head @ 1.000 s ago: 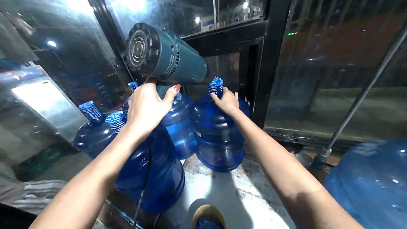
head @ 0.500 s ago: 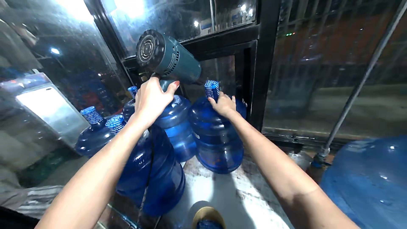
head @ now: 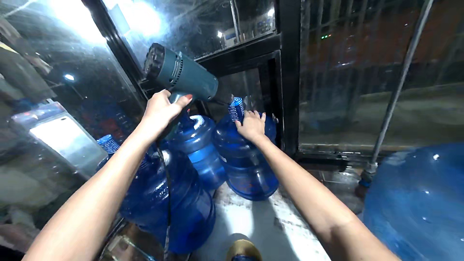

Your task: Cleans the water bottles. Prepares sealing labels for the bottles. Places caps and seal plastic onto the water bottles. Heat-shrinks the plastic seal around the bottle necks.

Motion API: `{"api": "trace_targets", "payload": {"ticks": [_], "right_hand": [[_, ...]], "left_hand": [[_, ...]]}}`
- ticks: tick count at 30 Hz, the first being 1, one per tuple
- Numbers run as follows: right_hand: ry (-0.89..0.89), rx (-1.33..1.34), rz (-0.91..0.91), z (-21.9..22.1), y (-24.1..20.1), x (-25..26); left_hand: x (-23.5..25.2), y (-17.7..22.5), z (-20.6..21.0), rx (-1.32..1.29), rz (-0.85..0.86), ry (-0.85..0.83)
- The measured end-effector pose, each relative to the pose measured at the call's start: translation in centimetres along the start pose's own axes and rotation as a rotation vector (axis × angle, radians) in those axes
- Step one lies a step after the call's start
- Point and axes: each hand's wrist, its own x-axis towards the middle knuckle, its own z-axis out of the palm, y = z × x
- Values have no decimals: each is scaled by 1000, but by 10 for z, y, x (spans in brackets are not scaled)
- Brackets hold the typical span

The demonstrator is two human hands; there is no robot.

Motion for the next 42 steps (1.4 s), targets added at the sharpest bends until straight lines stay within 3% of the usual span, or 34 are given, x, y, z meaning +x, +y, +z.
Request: {"api": "trace_targets", "payload": {"ticks": [7,16,27,42], "right_hand": [[58,55,0,4,4,-3],[291,326,-16,8,11,-8],[442,606,-5,7,19,-12],[480,652,-21,11,19,-10]], "left_hand": [[-48,12,13,223,220,132],[-61,21,30,307,258,126],[-68,-14,58,193,192,149],[-69,-72,72,-280,-168,205]]}}
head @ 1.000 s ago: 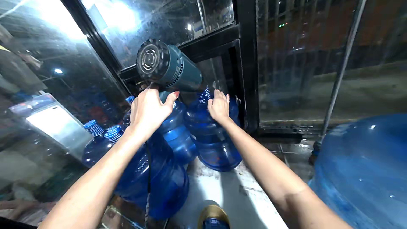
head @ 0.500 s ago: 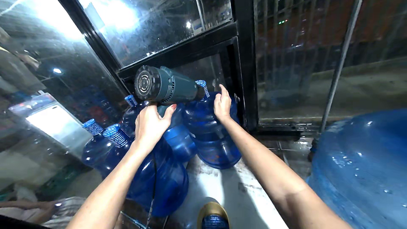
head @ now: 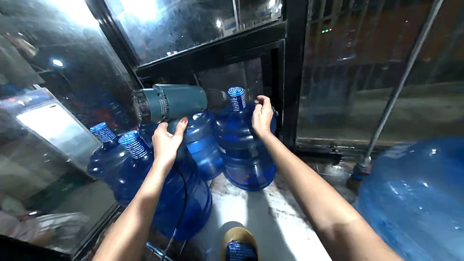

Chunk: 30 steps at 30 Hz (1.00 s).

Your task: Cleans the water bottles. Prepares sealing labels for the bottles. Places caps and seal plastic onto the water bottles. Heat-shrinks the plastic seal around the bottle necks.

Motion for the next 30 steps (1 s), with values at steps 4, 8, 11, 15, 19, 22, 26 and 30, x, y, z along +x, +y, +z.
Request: {"api": "trace_targets", "payload": {"ticks": [4,8,11,15,19,22,26,30], "right_hand": [[-14,-25,27,-1,-2,0],[-17,-41,28,-1,-3,-1],[-25,-47,34,-1,-4,-1],[-49,-92,6,-1,-1,0],[-259,-286,-41,1,-17,-1],[-333,-320,53,25,-37,3],[-242,-294,239,57,-41,20],[-399,-93,185,42,-12,46]], "left_hand": [[-2,-4,8,-23,-41,-46],[-8,-9,16,18,-8,-85],[-7,-10,15,17,2,-75],[-4,-10,9,-10,5,-50],[-4,-9,-1,-71,-7,-41],[2,-14,-9,-144,6,-13],[9,-17,-25,-195,7,3],[28,-14,-32,-219,88,28]]}}
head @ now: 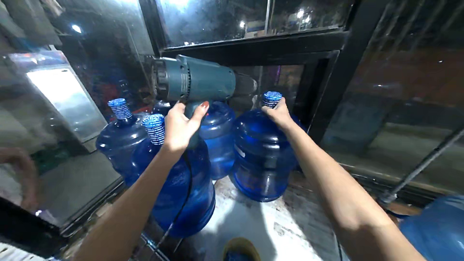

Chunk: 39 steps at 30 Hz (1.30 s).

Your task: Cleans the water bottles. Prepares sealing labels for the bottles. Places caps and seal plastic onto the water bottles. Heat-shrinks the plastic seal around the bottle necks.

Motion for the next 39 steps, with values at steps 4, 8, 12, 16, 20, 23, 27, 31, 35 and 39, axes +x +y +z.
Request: {"api": "trace_targets", "payload": {"ticks": [4,8,12,16,20,23,27,31,35,39], "right_hand": [[-206,188,-15,-17,8,10],[-249,111,-72,-21,12,3],[-121,-98,-172,-26,17,-24],[191,134,-207,-26,25,-41],[287,264,-173,-24,26,-41],[312,273,-173,-23,24,-44],[370,310,-179,-21,25,-44],[397,361,-176,-20,25,-44],[399,360,-173,-20,25,-44],[406,351,-157,-20,23,-43]], "left_hand": [[10,23,4,163,30,-89],[20,43,16,308,116,-144],[30,59,22,388,134,-198],[26,54,27,419,91,-221],[4,26,30,367,37,-206],[-17,8,34,315,-33,-196],[-38,3,41,282,-65,-165],[-49,18,51,239,68,-72],[-50,25,60,235,193,-24],[-49,20,62,258,197,-48]]}}
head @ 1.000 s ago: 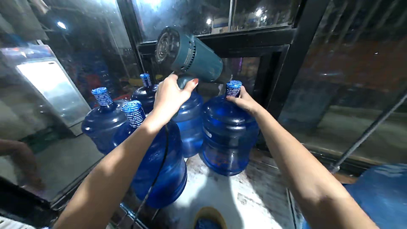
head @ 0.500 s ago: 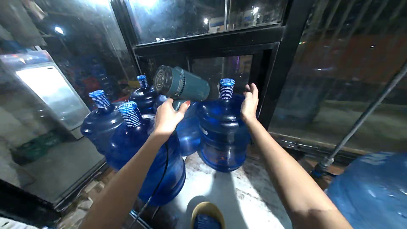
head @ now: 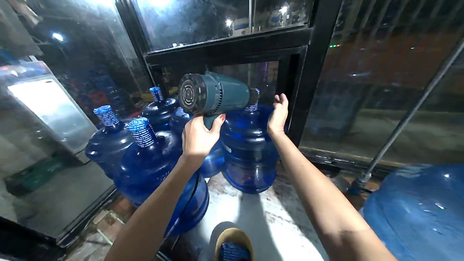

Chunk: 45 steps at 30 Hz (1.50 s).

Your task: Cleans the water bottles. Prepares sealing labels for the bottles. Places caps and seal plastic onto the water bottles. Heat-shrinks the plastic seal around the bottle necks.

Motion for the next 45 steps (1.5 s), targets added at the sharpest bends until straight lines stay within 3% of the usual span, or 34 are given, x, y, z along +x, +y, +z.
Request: {"api": "trace_targets", "payload": {"ticks": [5,8,11,13,17,21,23,27,30,35,45], "right_hand": [[-24,-66,-35,-1,4,2],[-153,-235,-83,0,-2,-1],[-323,-446,43,23,-26,-4],[-280,-536,146,50,-35,-2],[-208,-529,169,65,-20,16],[-550,-237,78,30,1,41],[-632,-151,93,25,0,46],[-704,-382,89,11,-7,40],[-583,-487,-8,-6,-5,22],[-285,-256,-54,-13,5,10],[-153,-155,-22,-11,7,11]], "left_hand": [[3,-17,-2,20,-140,-95],[6,-32,-6,54,-210,-90],[13,-37,-16,9,-302,-50],[18,-40,-23,-51,-352,-24],[30,-57,-34,-229,-291,91],[42,-55,-42,-265,-252,127],[44,-50,-43,-235,-226,97],[39,-31,-43,-167,-217,15],[34,-22,-41,-127,-219,-33],[33,-24,-32,-72,-284,-84],[22,-40,0,-116,-382,-191]]}}
